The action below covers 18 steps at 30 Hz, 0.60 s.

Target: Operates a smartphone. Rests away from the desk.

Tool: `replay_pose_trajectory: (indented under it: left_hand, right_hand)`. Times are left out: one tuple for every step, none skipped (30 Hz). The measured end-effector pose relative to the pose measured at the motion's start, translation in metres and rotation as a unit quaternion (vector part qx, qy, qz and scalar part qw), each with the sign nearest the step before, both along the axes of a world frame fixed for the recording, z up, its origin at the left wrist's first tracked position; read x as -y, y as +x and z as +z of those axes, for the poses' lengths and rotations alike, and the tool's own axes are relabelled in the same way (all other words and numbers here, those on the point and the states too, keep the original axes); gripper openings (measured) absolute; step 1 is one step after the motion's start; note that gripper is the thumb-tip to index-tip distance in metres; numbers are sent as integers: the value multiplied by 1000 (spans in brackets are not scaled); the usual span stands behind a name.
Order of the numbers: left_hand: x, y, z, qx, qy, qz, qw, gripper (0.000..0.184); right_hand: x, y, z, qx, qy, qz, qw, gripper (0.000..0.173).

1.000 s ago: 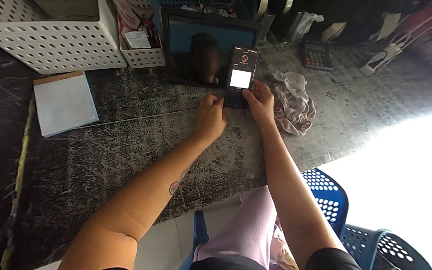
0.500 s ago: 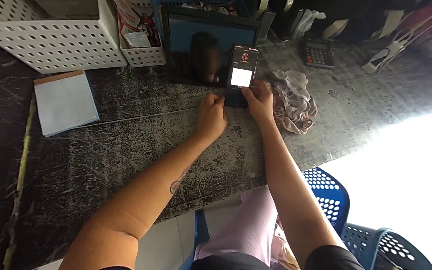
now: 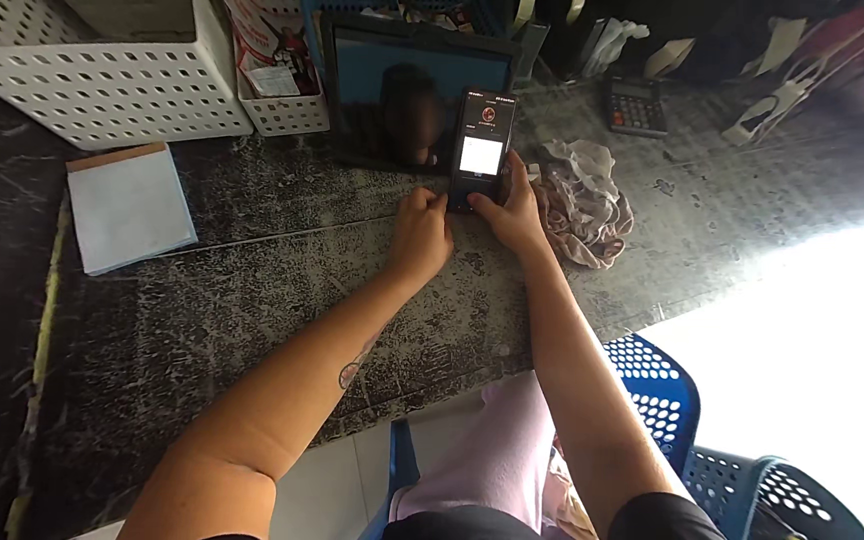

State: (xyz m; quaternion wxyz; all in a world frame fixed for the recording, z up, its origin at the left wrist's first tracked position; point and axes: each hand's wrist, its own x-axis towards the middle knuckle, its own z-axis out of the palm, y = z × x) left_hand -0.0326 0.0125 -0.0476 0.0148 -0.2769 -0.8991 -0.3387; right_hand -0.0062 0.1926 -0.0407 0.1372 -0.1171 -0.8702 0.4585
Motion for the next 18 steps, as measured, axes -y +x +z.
replay_pose_trajectory:
  left_hand:
    - [0, 0, 0, 0, -1, 0, 1000, 36]
    - [0, 0, 0, 4, -4, 0, 1000, 37]
    - [0, 0, 1, 6, -6, 0, 1000, 37]
    - [0, 0, 1, 8, -7, -1, 1000, 37]
    - [0, 0, 1, 8, -6, -1, 1000, 37]
    - [0, 0, 1, 9, -6, -2, 1000, 37]
    - [0, 0, 2, 11, -8, -2, 1000, 37]
    - [0, 0, 2, 12, -9, -2, 1000, 37]
    - [0, 0, 2, 12, -10, -2, 1000, 37]
    - [0, 0, 2, 10, -11, -2, 1000, 37]
    - [0, 0, 2, 9, -11, -2, 1000, 37]
    - [0, 0, 1, 7, -12, -1, 1000, 37]
    - [0, 0, 1, 7, -14, 1, 1000, 37]
    - [-1, 0, 1, 7, -17, 1, 1000, 37]
    - [-1, 0, 0, 6, -17, 2, 1000, 37]
    - [-1, 0, 0, 5, -15, 3, 1000, 37]
    - [-1, -1, -1, 4, -12, 3, 1000, 36]
    - [-1, -1, -2, 4, -9, 4, 1000, 36]
  right_hand:
    - [-3, 0, -1, -7, -29, 8, 1000, 92]
    - [-5, 0, -2, -14, -48, 12, 999, 86]
    - [-6, -1, -3, -20, -58, 13, 998, 82]
    - [-7, -1, -3, -22, -62, 15, 998, 80]
    - [-7, -1, -4, -22, -62, 15, 998, 79]
    - [-7, -1, -4, -24, -62, 14, 998, 77]
    - [-7, -1, -4, -27, -61, 13, 998, 75]
    - [-6, -1, -4, -31, -60, 12, 998, 71]
    - [-5, 0, -3, -39, -57, 6, 998, 67]
    - [-4, 0, -2, -45, -54, -10, 997, 62]
    - [-1, -1, -1, -52, -47, -36, 997, 58]
    - [1, -3, 0, -55, -40, -62, 996, 55]
    - [3, -6, 1, -53, -27, -85, 995, 54]
    - [5, -9, 1, -48, -9, -103, 993, 55]
    - [7, -13, 3, -38, 15, -120, 992, 56]
    - [9, -15, 5, -22, 38, -134, 990, 59]
    - [12, -16, 8, -6, 56, -144, 988, 62]
    - [14, -17, 10, 7, 68, -154, 986, 64]
